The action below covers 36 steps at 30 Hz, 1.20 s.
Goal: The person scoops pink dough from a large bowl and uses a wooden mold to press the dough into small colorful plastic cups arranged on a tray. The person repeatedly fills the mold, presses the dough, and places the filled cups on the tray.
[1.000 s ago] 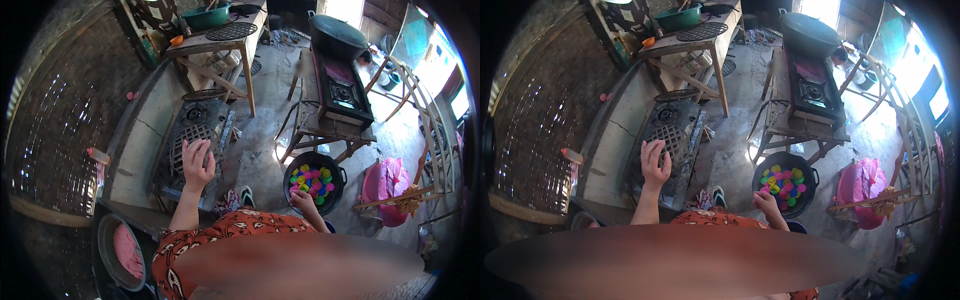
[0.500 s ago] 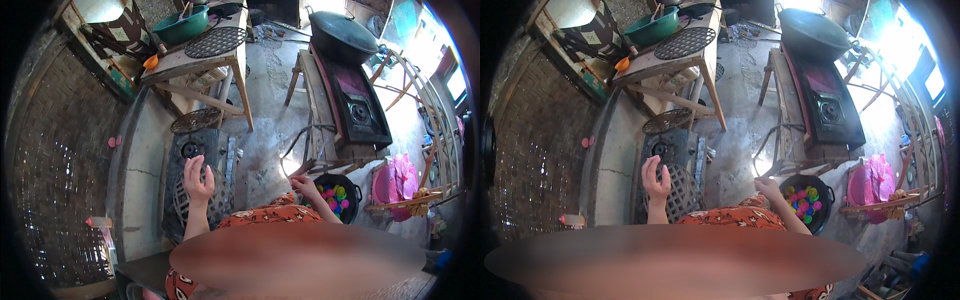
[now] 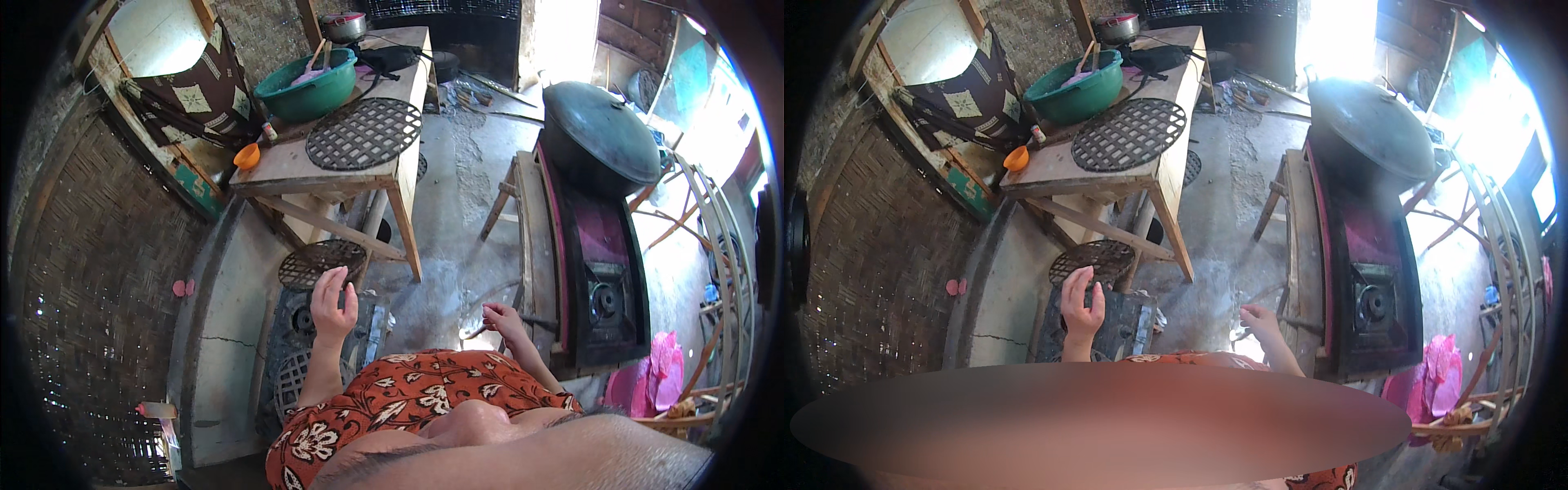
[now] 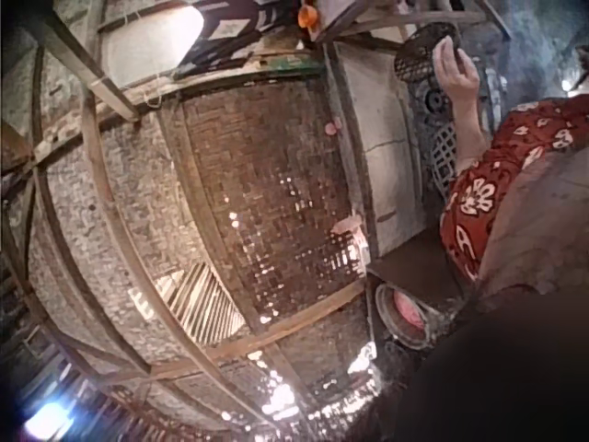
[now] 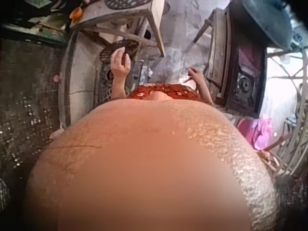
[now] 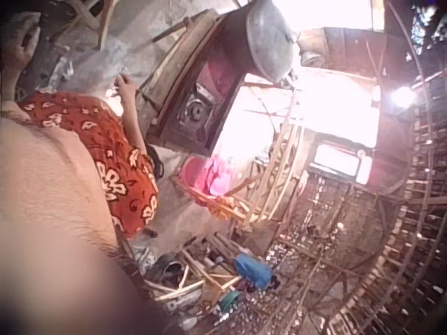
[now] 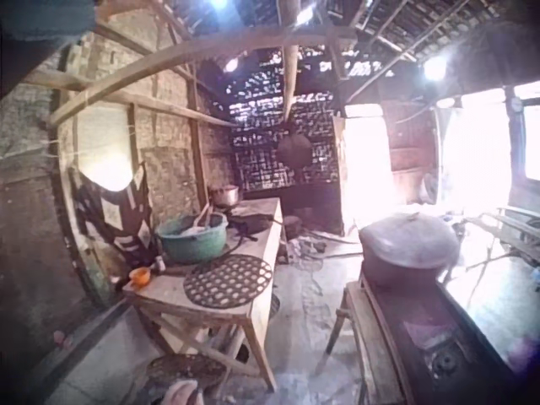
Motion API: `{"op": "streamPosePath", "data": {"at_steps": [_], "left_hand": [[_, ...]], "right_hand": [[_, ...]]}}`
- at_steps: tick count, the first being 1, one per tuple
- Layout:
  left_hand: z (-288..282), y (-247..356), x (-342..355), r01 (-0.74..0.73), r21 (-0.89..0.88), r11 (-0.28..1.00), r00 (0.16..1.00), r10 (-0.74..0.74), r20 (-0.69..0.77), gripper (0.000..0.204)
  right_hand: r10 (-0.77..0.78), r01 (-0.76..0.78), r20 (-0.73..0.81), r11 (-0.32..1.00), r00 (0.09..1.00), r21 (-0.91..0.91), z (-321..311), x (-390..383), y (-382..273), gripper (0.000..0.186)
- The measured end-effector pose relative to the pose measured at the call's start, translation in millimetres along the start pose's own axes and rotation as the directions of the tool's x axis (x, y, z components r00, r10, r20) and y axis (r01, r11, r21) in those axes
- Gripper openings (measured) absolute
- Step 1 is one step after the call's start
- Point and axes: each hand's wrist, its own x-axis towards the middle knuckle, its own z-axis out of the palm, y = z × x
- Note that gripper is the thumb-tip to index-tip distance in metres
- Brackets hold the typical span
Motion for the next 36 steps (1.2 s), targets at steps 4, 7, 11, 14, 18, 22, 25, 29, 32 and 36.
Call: {"op": "streamPosePath", "data": {"at_steps": [4, 7, 11, 14, 18, 22, 25, 29, 32, 36], "left_hand": [[43.4, -13.0, 32.7, -0.06, 0.042, 0.997, 0.997, 0.057, 0.054, 0.036], [77.1, -33.4, 64.2, -0.066, 0.034, 0.997, 0.996, 0.063, 0.062, 0.038], [137.1, -65.2, 126.3, -0.07, 0.006, 0.998, 0.989, 0.069, 0.133, 0.038], [183.8, -88.6, 169.6, -0.061, -0.053, 0.997, 0.973, 0.072, 0.221, 0.043], [253.2, -146.3, 207.1, -0.083, 0.082, 0.993, 0.905, 0.04, 0.424, 0.049], [309.5, -210.3, 241.0, 0.039, 0.129, 0.991, 0.789, -0.11, 0.605, 0.053], [332.9, -236.2, 265.0, 0.088, 0.276, 0.957, 0.64, -0.266, 0.721, 0.056], [334.3, -249.1, 281.8, 0.157, 0.446, 0.881, 0.499, -0.461, 0.734, 0.055], [331.6, -250.7, 298.6, 0.264, 0.496, 0.827, 0.408, -0.562, 0.72, 0.055], [346.6, -264.3, 318.0, 0.255, 0.6, 0.758, 0.432, -0.645, 0.631, 0.055]], "right_hand": [[-0.015, 0.015, 0.0, 1.0, 1.0, -0.005, -7.0, 42.2, -35.4, 0.028], [-0.012, 0.012, -0.002, 0.999, 1.0, 0.046, -8.8, 63.2, -41.2, 0.026], [0.045, -0.044, -0.013, 0.997, 0.999, 0.061, -11.1, 89.7, -49.3, 0.026], [0.046, -0.043, -0.035, 0.996, 0.998, 0.081, -15.8, 118.3, -52.5, 0.026], [0.007, 0.006, -0.089, 0.989, 0.996, 0.146, -22.4, 157.8, -67.4, 0.021], [-0.001, 0.01, -0.153, 0.998, 0.988, 0.056, -30.3, 196.5, -88.9, 0.013], [0.052, -0.015, -0.283, 0.991, 0.958, 0.131, -26.2, 204.7, -119.4, 0.016], [0.071, -0.028, -0.339, 0.991, 0.938, 0.131, -44.0, 233.0, -131.2, 0.017], [0.072, -0.026, -0.364, 0.991, 0.928, 0.13, -64.7, 254.5, -135.9, 0.018], [0.083, -0.038, -0.399, 0.992, 0.913, 0.12, -97.3, 272.3, -140.5, 0.02]]}}
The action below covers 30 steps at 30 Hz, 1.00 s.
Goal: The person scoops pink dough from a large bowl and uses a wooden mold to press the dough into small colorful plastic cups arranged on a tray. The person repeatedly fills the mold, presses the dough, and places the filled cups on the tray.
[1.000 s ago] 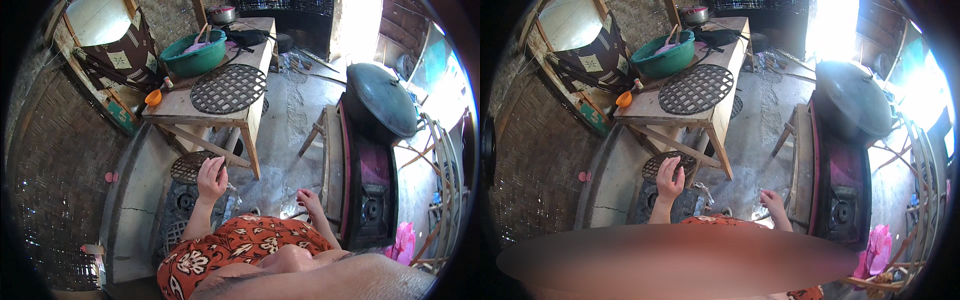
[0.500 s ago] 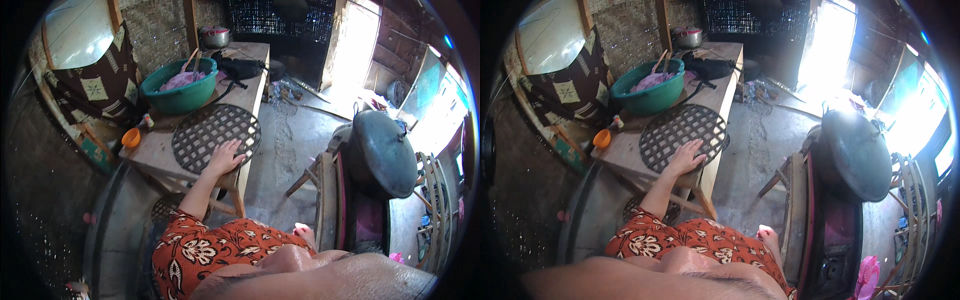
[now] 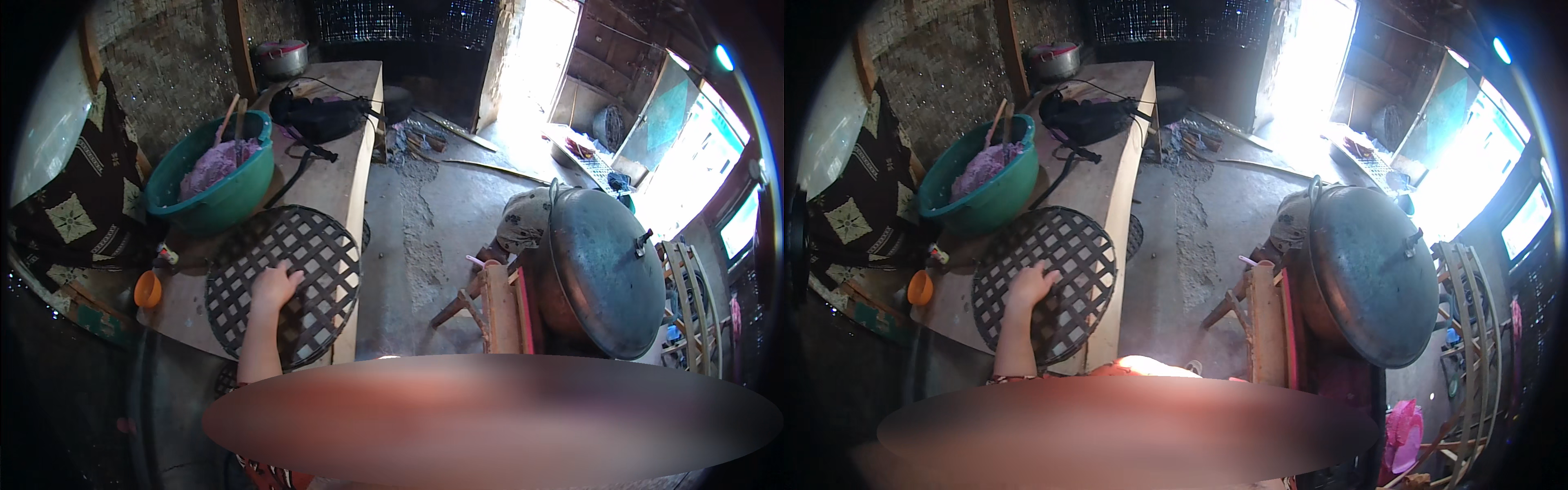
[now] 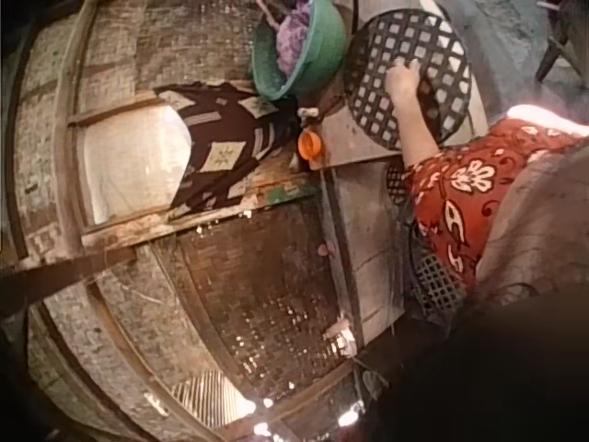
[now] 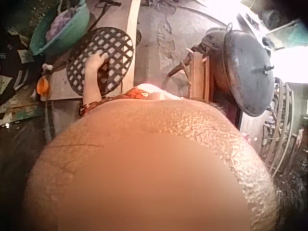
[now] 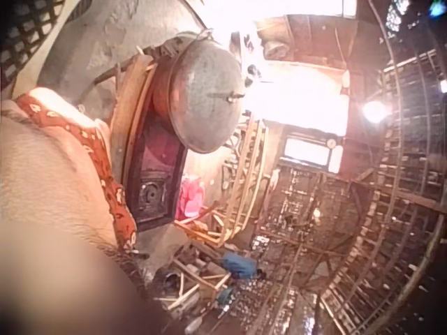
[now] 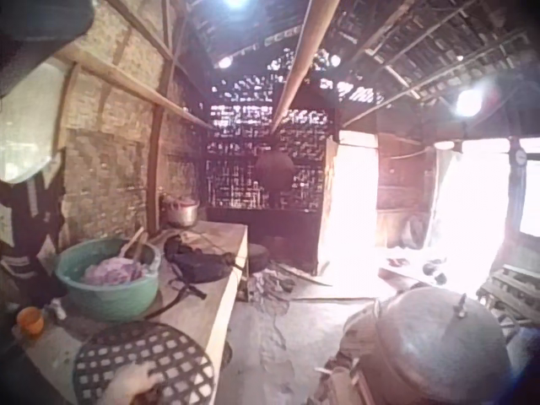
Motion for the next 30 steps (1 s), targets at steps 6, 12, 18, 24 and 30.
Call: {"op": "streamPosePath", "data": {"at_steps": [6, 12, 18, 24, 30], "left_hand": [[-23.5, 52.1, 42.0, -0.035, 0.124, 0.992, 0.995, 0.023, 0.097, 0.057], [-36.4, 172.4, 58.5, -0.452, 0.154, 0.879, 0.891, 0.452, 0.036, 0.056], [-3.0, 308.5, 91.3, -0.82, 0.164, 0.548, 0.568, 0.744, 0.353, 0.057], [80.2, 416.5, 157.0, -0.872, 0.22, 0.436, 0.473, 0.639, 0.607, 0.056], [174.8, 460.4, 271.0, -0.879, 0.212, 0.428, 0.391, 0.391, 0.833, 0.064]], "right_hand": [[0.013, -0.014, -0.042, 0.999, 0.999, -0.04, -38.1, 37.1, -26.9, 0.022], [-0.005, 0.004, -0.011, 0.996, 1.0, -0.091, -67.6, 79.6, -48.3, 0.024], [0.002, -0.004, -0.024, 0.994, 1.0, -0.108, -79.6, 105.2, -60.8, 0.026], [0.013, -0.02, -0.083, 0.996, 0.996, -0.086, -75.2, 129.6, -69.1, 0.027], [0.034, -0.044, -0.18, 0.998, 0.983, -0.049, -57.8, 169.4, -82.8, 0.029]]}}
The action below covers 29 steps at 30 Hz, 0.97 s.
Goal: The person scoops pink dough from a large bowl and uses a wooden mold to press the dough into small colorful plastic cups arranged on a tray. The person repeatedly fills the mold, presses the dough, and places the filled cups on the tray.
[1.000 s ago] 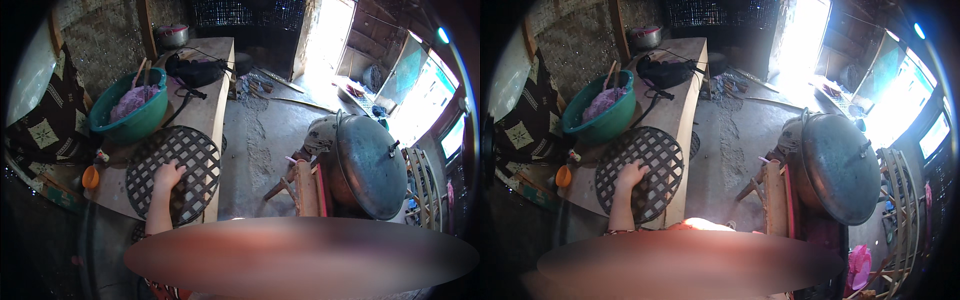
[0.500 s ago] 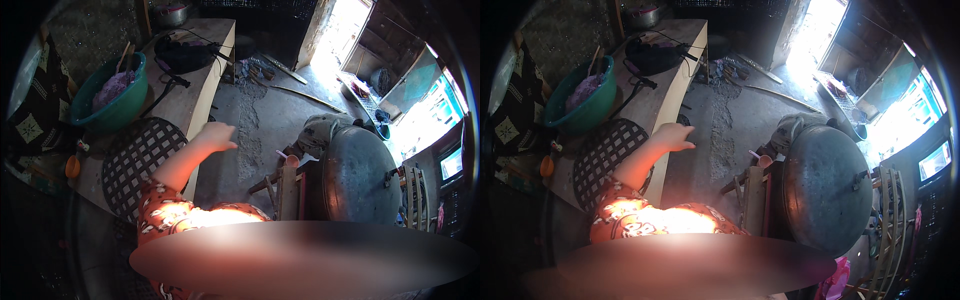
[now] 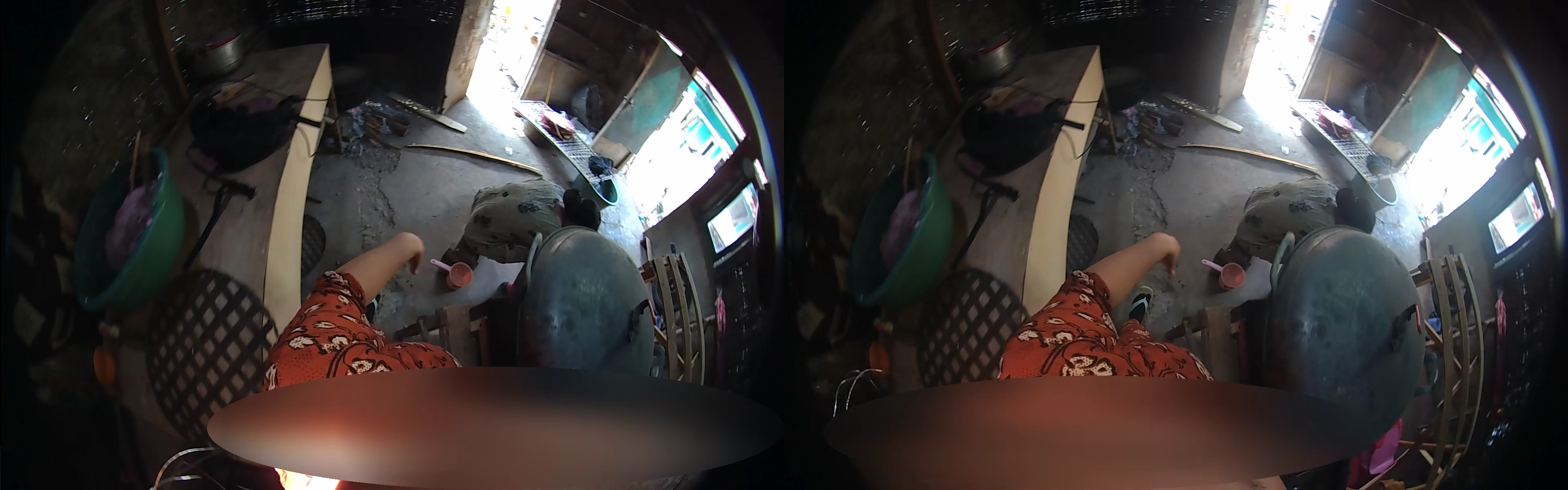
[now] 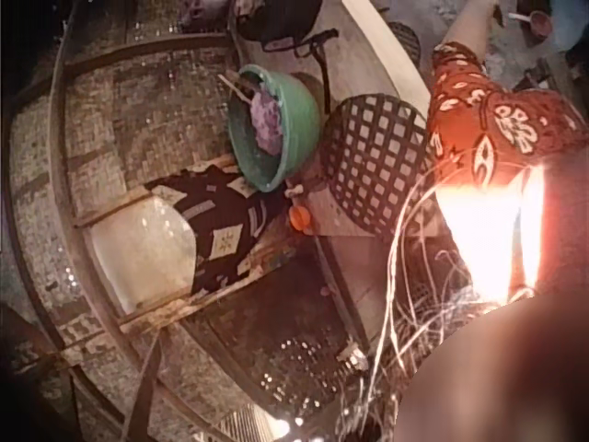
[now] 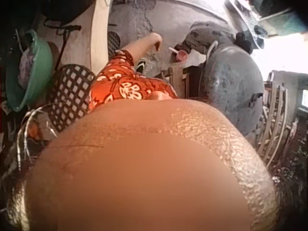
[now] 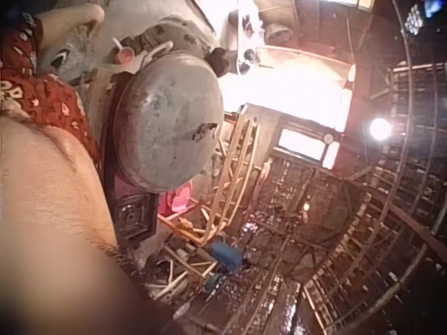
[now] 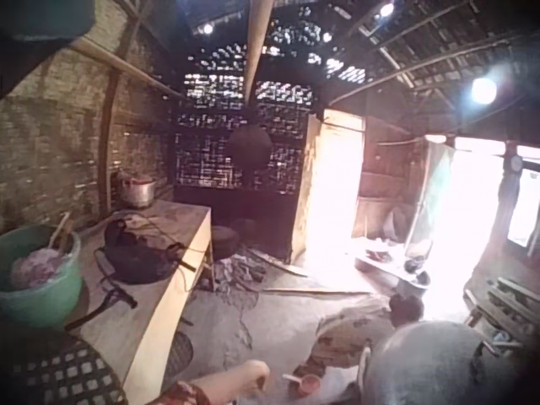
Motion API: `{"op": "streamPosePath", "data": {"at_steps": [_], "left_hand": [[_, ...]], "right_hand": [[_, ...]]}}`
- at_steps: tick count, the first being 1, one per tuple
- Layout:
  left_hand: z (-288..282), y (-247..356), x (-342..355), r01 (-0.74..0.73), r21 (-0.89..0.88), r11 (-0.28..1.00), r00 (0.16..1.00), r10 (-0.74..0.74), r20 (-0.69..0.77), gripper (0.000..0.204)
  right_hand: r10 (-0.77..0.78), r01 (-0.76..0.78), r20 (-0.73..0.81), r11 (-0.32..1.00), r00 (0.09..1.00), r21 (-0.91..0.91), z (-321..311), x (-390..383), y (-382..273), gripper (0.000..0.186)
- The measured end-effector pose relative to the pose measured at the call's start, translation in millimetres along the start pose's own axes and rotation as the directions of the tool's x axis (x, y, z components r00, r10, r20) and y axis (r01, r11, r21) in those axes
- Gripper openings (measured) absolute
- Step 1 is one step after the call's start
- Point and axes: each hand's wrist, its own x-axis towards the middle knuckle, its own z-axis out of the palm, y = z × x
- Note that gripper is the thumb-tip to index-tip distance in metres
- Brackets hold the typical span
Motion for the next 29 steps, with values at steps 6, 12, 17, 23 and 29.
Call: {"op": "streamPosePath", "data": {"at_steps": [6, 12, 17, 23, 29], "left_hand": [[1.4, -116.6, 82.7, 0.191, -0.213, 0.958, 0.899, -0.084, 0.43, 0.072], [6.1, -204.0, 55.0, 0.376, -0.518, 0.768, 0.793, 0.023, 0.609, 0.064], [129.3, -300.0, 164.9, 0.416, -0.799, 0.435, 0.864, 0.085, 0.496, 0.059], [127.9, -327.6, 97.2, 0.523, -0.851, -0.055, 0.853, 0.026, 0.522, 0.055], [99.0, -348.7, 72.1, 0.599, -0.79, -0.131, 0.8, 0.067, 0.596, 0.058]], "right_hand": [[0.041, -0.036, -0.136, 0.999, 0.99, 0.039, 40.1, 58.3, -36.9, 0.031], [0.075, -0.067, -0.278, 0.997, 0.957, 0.039, 89.7, 120.3, -88.8, 0.033], [0.066, -0.071, -0.34, 0.997, 0.938, -0.003, 132.9, 160.5, -131.8, 0.035], [0.01, -0.026, -0.291, 0.998, 0.957, -0.05, 162.2, 214.4, -168.8, 0.037], [0.048, 0.0, -0.281, 0.986, 0.958, 0.166, 172.4, 290.4, -187.9, 0.032]]}}
